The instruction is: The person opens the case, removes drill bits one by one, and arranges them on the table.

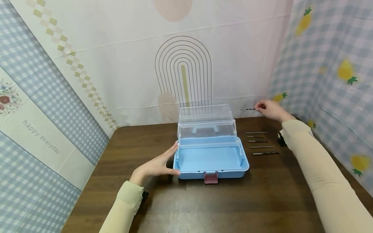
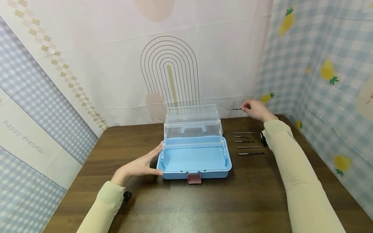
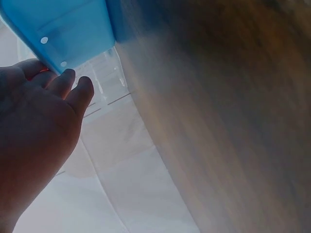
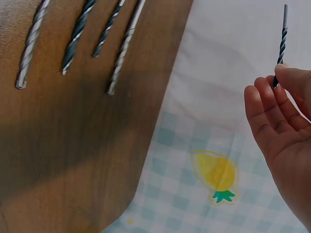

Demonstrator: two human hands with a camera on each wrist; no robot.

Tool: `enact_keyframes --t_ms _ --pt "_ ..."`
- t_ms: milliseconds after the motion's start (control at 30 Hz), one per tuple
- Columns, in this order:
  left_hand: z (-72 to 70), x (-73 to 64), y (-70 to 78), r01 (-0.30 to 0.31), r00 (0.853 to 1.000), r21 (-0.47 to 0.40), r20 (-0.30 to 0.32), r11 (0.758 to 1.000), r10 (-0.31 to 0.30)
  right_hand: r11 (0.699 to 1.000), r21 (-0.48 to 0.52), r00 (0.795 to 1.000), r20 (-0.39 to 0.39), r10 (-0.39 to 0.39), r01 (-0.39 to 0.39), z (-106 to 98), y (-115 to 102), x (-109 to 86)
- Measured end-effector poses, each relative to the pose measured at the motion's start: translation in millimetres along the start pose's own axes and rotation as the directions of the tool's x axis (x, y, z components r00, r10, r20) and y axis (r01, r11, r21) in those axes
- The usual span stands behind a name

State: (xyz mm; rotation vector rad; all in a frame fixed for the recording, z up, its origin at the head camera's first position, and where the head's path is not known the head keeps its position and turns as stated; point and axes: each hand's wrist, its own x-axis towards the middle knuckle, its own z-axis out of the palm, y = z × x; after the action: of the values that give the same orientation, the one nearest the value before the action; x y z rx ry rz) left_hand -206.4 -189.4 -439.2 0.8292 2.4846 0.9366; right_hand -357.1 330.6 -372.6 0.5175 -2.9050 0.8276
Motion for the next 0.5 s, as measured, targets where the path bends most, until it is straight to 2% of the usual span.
enact_keyframes --t_ms 267,500 --pt "-0.4 1.1 -0.2 0.007 1.0 0.002 0.01 1.0 -0.007 1.0 -0.004 0.999 0.032 -0.005 0.005 13 16 -0.2" --pt "1.0 1.3 -0.9 0.001 1.0 0.001 0.004 1.0 -0.001 1.0 -0.027 0.998 0.066 -0.01 0.012 21 21 -2.1"
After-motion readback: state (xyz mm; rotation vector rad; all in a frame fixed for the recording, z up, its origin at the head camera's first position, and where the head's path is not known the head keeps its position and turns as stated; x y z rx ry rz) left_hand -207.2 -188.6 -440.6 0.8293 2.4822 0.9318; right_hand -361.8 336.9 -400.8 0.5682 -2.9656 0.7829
